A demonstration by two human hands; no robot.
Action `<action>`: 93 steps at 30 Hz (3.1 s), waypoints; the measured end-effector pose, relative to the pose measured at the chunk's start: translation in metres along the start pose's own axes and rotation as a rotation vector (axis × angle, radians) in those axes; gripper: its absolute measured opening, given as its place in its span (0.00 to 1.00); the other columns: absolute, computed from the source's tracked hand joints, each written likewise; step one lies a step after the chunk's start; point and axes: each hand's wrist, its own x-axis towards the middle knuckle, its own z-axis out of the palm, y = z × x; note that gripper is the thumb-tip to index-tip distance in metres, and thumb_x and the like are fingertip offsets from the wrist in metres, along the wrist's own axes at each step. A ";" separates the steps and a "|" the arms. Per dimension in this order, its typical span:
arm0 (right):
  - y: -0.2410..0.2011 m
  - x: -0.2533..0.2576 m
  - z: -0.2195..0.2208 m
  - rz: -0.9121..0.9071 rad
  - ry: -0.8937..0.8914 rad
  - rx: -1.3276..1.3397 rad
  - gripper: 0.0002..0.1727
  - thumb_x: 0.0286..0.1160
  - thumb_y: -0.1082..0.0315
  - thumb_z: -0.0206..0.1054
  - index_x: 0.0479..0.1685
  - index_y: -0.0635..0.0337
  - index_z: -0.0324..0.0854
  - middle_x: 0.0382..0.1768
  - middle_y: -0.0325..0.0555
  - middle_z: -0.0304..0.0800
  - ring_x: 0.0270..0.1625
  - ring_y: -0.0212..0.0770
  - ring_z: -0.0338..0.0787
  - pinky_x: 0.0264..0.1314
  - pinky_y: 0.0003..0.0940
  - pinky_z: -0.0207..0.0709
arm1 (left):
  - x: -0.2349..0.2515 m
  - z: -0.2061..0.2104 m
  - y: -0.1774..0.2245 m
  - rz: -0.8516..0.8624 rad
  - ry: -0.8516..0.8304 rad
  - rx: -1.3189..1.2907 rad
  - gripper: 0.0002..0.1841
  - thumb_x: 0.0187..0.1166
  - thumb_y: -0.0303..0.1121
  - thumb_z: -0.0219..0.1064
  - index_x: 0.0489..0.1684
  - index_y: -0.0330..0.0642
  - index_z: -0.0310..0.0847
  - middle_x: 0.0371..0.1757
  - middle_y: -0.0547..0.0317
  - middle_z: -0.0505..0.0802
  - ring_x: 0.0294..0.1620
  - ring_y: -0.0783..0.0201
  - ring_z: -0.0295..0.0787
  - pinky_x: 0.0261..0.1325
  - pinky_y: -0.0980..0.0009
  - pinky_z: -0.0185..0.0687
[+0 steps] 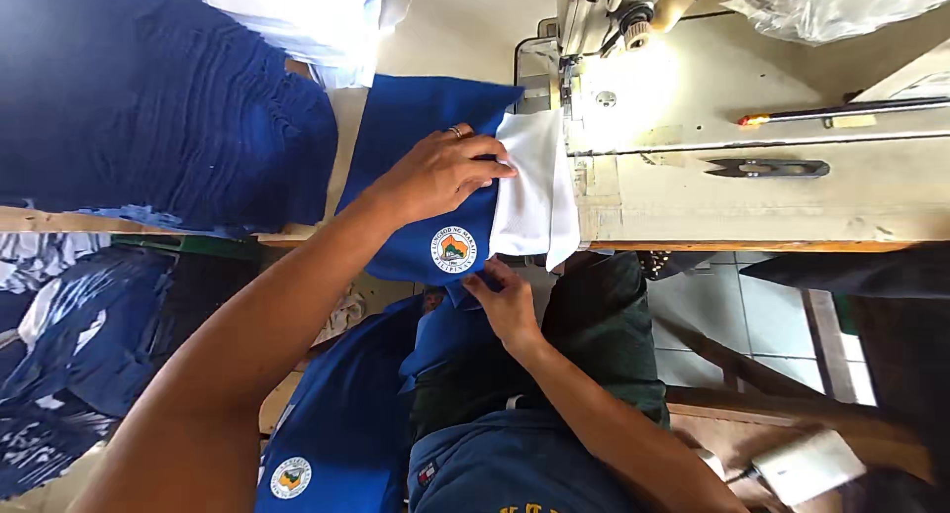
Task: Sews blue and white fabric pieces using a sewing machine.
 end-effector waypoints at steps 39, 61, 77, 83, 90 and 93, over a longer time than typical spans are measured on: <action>-0.138 -0.013 -0.154 -0.582 -0.310 -0.635 0.09 0.76 0.58 0.73 0.39 0.54 0.91 0.34 0.31 0.87 0.36 0.19 0.85 0.37 0.13 0.79 | -0.028 -0.021 0.138 -0.292 0.250 -0.483 0.10 0.79 0.40 0.73 0.44 0.44 0.95 0.43 0.67 0.94 0.46 0.79 0.90 0.51 0.82 0.87; -0.158 0.000 -0.142 -0.629 -0.385 -0.751 0.11 0.81 0.59 0.68 0.40 0.52 0.94 0.31 0.30 0.87 0.33 0.19 0.83 0.34 0.12 0.75 | -0.024 -0.010 0.130 -0.250 0.365 -0.481 0.13 0.74 0.43 0.78 0.34 0.42 0.95 0.37 0.65 0.94 0.40 0.79 0.88 0.45 0.83 0.83; -0.160 0.002 -0.132 -0.755 -0.281 -0.731 0.07 0.76 0.66 0.70 0.39 0.55 0.94 0.35 0.36 0.87 0.38 0.24 0.84 0.37 0.16 0.76 | -0.024 -0.011 0.134 -0.236 0.418 -0.491 0.07 0.78 0.33 0.74 0.44 0.41 0.95 0.43 0.63 0.95 0.49 0.72 0.89 0.54 0.73 0.84; -0.157 0.002 -0.131 -0.772 -0.246 -0.710 0.07 0.76 0.66 0.70 0.38 0.56 0.94 0.36 0.37 0.88 0.38 0.24 0.85 0.37 0.15 0.76 | -0.024 -0.007 0.134 -0.262 0.475 -0.488 0.08 0.78 0.34 0.75 0.43 0.40 0.94 0.40 0.64 0.95 0.47 0.72 0.88 0.53 0.73 0.82; -0.155 0.004 -0.132 -0.771 -0.259 -0.709 0.09 0.80 0.65 0.68 0.40 0.56 0.94 0.35 0.36 0.86 0.36 0.22 0.83 0.35 0.14 0.74 | -0.025 0.001 0.135 -0.274 0.532 -0.494 0.08 0.82 0.32 0.71 0.44 0.36 0.92 0.51 0.55 0.94 0.62 0.63 0.89 0.65 0.67 0.86; -0.154 0.009 -0.133 -0.778 -0.277 -0.709 0.10 0.81 0.65 0.67 0.41 0.57 0.94 0.34 0.35 0.85 0.35 0.22 0.82 0.33 0.14 0.74 | -0.021 0.004 0.139 -0.294 0.545 -0.526 0.08 0.83 0.31 0.69 0.45 0.34 0.89 0.50 0.56 0.93 0.52 0.69 0.92 0.54 0.75 0.90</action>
